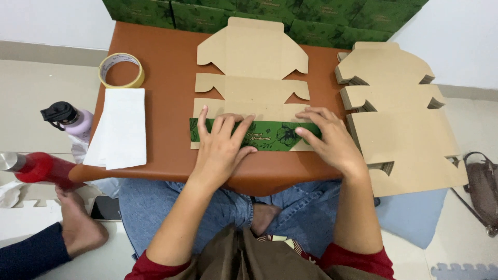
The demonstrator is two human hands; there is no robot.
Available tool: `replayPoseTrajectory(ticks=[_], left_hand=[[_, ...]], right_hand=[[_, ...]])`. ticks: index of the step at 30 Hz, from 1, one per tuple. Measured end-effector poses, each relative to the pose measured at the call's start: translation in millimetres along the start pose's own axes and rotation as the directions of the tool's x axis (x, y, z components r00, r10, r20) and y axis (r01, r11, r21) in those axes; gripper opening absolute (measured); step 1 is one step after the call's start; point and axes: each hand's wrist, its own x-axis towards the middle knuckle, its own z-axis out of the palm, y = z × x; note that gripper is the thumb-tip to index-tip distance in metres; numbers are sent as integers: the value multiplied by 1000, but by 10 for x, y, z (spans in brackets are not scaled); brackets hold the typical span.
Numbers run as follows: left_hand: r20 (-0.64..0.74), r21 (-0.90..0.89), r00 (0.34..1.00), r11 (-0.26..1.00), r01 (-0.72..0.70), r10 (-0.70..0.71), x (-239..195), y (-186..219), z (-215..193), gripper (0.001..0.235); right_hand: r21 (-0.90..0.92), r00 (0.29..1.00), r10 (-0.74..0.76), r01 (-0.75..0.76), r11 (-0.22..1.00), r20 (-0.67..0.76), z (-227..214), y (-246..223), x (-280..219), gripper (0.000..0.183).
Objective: Folding and assembling small cardboard boxes from flat templates and adding decorative sleeves.
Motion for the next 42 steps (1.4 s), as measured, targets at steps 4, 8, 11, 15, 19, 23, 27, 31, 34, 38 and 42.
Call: replayPoseTrajectory(ticks=[4, 8, 11, 15, 19, 23, 27, 31, 34, 38, 42], left_hand=[[-176, 76, 979, 993, -91, 103, -118, 97, 17, 36], [-227, 88, 957, 982, -165, 182, -311, 210, -42, 10], [-156, 111, 966, 976, -189, 205, -446, 295, -116, 11], [-32, 100, 987, 983, -157, 160, -531, 389, -132, 27], [-4, 97, 992, 988, -122, 122, -520, 455, -112, 33], [3, 104, 995, 990, -95, 96, -514, 464, -114, 41], [35, 139, 995, 985, -97, 93, -559, 455, -72, 69], [57, 154, 993, 982, -111, 104, -546, 458, -68, 72], [125, 159, 988, 981, -113, 94, -485, 480, -108, 67], [94, 113, 995, 992, -56, 46, -464, 511, -40, 54], [-43, 20, 999, 1000, -11, 12, -372, 512, 118, 16]], right_hand=[[80, 975, -98, 116, 990, -200, 193, 281, -424, 22], [89, 946, -94, 127, 988, -309, 386, 314, -783, 21], [171, 939, 14, 48, 984, -342, 602, 317, -972, 29], [206, 830, 78, 45, 978, -552, 815, 266, -1105, 35], [478, 751, 197, 176, 861, -631, 1106, 201, -1139, 58], [315, 772, -104, 373, 873, -627, 1335, 23, -1125, 63], [-103, 781, -404, 407, 908, -477, 1377, -93, -1117, 51], [-163, 809, -369, 332, 929, -458, 1265, -172, -1014, 49], [-175, 867, -303, 252, 952, -396, 1102, -258, -893, 46], [-189, 866, -275, 214, 958, -417, 993, -260, -748, 32], [-190, 792, -209, 120, 974, -573, 1079, -194, -741, 20]])
